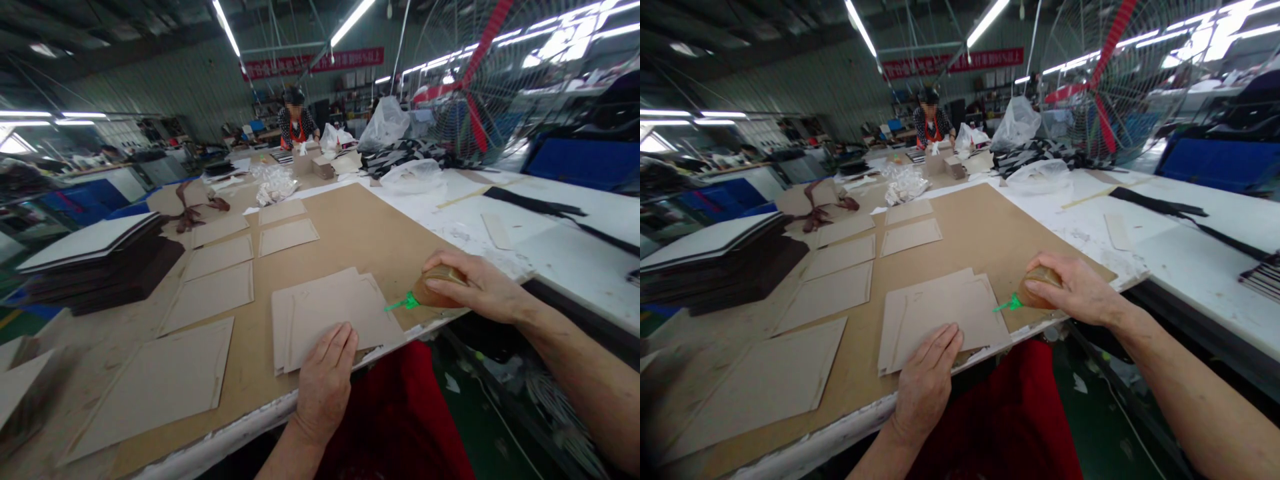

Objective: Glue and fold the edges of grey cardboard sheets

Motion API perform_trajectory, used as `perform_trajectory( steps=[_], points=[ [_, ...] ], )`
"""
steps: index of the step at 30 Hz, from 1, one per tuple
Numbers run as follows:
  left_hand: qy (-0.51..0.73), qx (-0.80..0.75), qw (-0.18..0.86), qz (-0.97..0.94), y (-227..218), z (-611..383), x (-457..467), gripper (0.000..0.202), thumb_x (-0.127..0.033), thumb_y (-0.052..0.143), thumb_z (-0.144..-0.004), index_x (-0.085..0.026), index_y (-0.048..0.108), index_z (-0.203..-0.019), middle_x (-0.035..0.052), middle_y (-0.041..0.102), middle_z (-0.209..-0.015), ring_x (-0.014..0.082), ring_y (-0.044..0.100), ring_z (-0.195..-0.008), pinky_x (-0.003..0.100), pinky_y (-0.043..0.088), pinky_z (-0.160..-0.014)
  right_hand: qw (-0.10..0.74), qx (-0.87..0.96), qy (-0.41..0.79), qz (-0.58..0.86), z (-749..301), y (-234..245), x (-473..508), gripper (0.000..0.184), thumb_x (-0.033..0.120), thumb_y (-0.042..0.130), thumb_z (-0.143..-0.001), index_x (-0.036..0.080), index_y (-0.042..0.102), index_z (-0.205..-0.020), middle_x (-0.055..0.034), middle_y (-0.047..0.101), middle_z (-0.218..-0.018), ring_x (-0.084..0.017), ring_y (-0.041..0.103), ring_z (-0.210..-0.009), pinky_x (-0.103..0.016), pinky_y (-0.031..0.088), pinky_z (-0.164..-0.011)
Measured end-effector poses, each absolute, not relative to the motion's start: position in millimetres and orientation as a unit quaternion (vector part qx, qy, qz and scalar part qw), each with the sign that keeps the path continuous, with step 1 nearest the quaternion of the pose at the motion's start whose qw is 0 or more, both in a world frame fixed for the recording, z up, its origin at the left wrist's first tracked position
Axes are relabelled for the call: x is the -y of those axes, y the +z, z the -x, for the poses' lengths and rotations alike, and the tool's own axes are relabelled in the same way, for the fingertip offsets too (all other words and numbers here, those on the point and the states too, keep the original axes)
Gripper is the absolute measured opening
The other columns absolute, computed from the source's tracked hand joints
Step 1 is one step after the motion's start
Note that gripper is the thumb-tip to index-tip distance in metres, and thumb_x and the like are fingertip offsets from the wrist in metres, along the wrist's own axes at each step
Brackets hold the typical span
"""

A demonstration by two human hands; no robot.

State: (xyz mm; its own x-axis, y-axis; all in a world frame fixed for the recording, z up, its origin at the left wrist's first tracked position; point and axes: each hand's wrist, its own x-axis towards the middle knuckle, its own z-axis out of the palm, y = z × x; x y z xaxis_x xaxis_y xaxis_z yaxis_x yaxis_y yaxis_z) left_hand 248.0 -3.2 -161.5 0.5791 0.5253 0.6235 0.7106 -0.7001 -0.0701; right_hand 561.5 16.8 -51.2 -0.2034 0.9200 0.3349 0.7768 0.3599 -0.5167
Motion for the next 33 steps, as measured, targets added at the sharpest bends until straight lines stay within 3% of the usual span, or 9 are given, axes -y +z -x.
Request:
perform_trajectory(
  steps=[6,12,18,30,33],
  points=[
    [-0.291,0.351,0.153,0.877,-162,-248,3,0.042,-0.003,0.042,-0.09,-0.013,0.062,-0.125,0.0097,0.067,-0.128,0.0215,0.059,-0.122,0.037,0.055,-0.102,0.322,0.758,0.099,0.559,-562,-52,-13,0.027,0.049,0.055,-0.091,0.025,0.062,-0.099,-0.0043,0.067,-0.096,-0.023,0.062,-0.087,-0.037,0.047,-0.077],
    [-0.281,0.36,0.141,0.879,-161,-248,5,0.042,-0.003,0.043,-0.09,-0.013,0.062,-0.126,0.0081,0.066,-0.13,0.0218,0.059,-0.122,0.037,0.054,-0.104,0.29,0.788,0.135,0.526,-570,-50,18,0.025,0.048,0.054,-0.093,0.027,0.063,-0.102,-0.0035,0.068,-0.1,-0.022,0.064,-0.091,-0.034,0.049,-0.075],
    [-0.282,0.363,0.142,0.877,-160,-248,5,0.041,-0.004,0.043,-0.091,-0.014,0.062,-0.125,0.0073,0.066,-0.13,0.021,0.059,-0.122,0.036,0.053,-0.105,0.323,0.773,0.105,0.536,-571,-55,26,0.022,0.045,0.056,-0.092,0.027,0.062,-0.103,-0.0042,0.067,-0.102,-0.023,0.063,-0.093,-0.037,0.049,-0.079],
    [-0.285,0.363,0.132,0.877,-157,-249,5,0.04,-0.006,0.039,-0.093,-0.014,0.063,-0.124,0.0077,0.067,-0.129,0.0213,0.06,-0.121,0.037,0.054,-0.103,0.325,0.734,0.225,0.552,-573,-57,44,0.024,0.048,0.062,-0.087,0.029,0.066,-0.102,-0.0043,0.068,-0.099,-0.024,0.065,-0.089,-0.035,0.051,-0.077],
    [-0.284,0.368,0.136,0.875,-157,-250,8,0.037,-0.011,0.04,-0.096,-0.014,0.063,-0.124,0.0076,0.067,-0.128,0.021,0.06,-0.12,0.036,0.053,-0.103,0.393,0.64,0.307,0.585,-576,-66,48,0.027,0.053,0.068,-0.08,0.034,0.071,-0.098,-0.007,0.069,-0.103,-0.029,0.067,-0.09,-0.038,0.054,-0.073]
  ],
)
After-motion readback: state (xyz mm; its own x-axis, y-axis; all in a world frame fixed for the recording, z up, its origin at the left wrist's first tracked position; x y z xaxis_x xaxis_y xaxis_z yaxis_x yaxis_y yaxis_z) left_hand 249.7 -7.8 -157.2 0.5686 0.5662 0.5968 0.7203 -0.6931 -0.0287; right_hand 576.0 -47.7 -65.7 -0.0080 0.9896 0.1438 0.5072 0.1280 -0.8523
